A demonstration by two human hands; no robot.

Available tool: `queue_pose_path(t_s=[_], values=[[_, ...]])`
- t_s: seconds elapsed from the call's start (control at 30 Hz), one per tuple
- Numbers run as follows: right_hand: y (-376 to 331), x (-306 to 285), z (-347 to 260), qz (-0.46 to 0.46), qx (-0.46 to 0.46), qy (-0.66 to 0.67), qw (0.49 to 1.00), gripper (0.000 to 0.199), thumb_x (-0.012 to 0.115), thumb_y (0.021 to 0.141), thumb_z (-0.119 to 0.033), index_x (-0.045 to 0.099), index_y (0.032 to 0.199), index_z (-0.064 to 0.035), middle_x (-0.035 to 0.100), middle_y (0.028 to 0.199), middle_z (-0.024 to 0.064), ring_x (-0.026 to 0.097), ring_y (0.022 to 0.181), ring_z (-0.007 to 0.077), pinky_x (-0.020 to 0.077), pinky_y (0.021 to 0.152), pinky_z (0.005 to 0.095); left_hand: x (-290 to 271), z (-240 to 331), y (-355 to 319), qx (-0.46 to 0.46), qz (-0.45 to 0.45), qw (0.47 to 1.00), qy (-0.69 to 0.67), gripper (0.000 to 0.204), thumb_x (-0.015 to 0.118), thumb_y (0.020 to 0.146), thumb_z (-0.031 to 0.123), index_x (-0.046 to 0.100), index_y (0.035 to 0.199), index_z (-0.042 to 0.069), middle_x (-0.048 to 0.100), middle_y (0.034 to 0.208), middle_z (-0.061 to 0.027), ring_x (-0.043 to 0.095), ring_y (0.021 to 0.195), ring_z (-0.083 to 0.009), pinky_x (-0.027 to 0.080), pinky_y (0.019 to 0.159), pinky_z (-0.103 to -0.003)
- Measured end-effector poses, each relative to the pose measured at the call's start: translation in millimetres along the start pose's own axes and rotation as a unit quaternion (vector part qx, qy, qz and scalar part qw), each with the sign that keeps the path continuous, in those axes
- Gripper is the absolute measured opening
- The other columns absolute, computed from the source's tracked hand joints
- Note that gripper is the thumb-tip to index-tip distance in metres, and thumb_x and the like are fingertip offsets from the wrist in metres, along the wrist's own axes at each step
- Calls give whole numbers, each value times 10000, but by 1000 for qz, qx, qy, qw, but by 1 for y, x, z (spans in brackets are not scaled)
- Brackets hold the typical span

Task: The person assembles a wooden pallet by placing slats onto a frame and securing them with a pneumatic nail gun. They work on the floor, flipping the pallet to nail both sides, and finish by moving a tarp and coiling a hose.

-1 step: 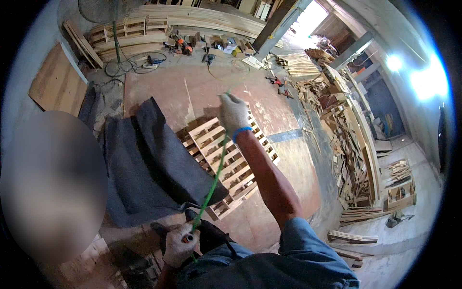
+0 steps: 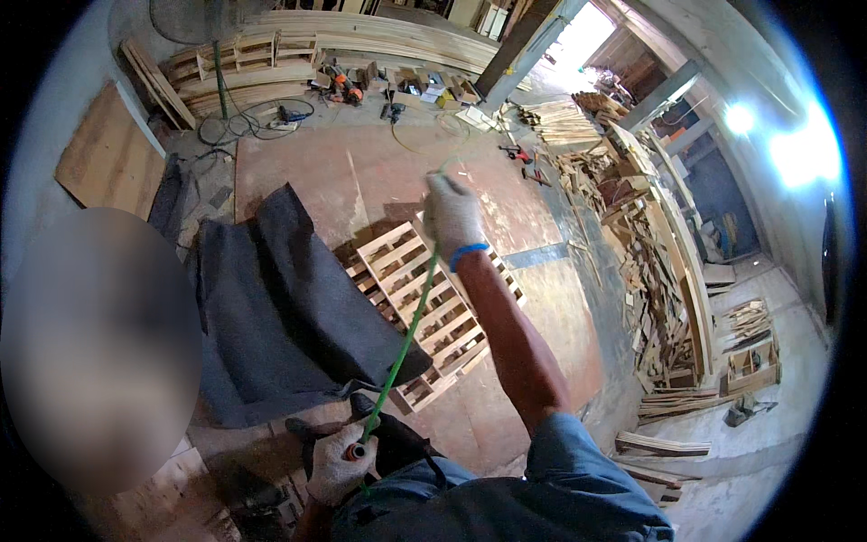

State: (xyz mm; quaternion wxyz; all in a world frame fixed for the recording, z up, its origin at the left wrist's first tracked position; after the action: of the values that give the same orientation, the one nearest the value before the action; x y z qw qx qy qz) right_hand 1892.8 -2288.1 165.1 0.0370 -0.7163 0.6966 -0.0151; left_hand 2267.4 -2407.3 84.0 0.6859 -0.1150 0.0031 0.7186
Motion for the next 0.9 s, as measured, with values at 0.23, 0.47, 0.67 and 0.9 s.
queue_pose_path(t_s=[0.23,0.47,0.67,0.9], values=[[-175,70,-195,-128,-149,-17,980,318,577,1008,-161,609,1281,-2,605,717,6,534,484,72,397,407,213,-71,-12,-47,-62,-33,998,5,273,687,925,66,701,1191,9,731,1126,-155,726,939,-206,586,796,-322],[-132,49,-114,-75,-15,319,945,193,584,1002,-216,581,1069,-34,538,684,20,518,534,154,445,512,313,-159,-199,-139,-199,120,967,104,232,745,852,189,705,973,-5,676,770,-128,653,686,-247,525,649,-373],[-48,-25,72,65,95,103,988,194,542,1033,-232,630,1030,-59,540,695,-1,529,590,124,424,476,296,-231,-256,-214,-435,66,859,261,304,730,875,227,654,1059,-3,649,835,-122,625,718,-254,530,673,-381],[-213,94,-17,-151,-156,-46,975,340,586,1016,-135,576,1327,3,649,1006,43,593,925,91,513,826,259,-174,-279,-57,-337,61,892,-294,478,693,920,269,592,1276,-34,689,1039,-160,682,878,-248,569,744,-351]])
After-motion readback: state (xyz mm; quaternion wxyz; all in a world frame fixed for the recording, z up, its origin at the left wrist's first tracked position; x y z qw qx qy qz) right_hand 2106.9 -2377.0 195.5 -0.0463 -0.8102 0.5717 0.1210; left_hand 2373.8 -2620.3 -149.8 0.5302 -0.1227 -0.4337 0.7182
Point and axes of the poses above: each hand's wrist, its own y-axis towards the middle knuckle, its own x-axis out of the palm, z = x × y, the point moved 5 cm from there along y, towards the middle knuckle
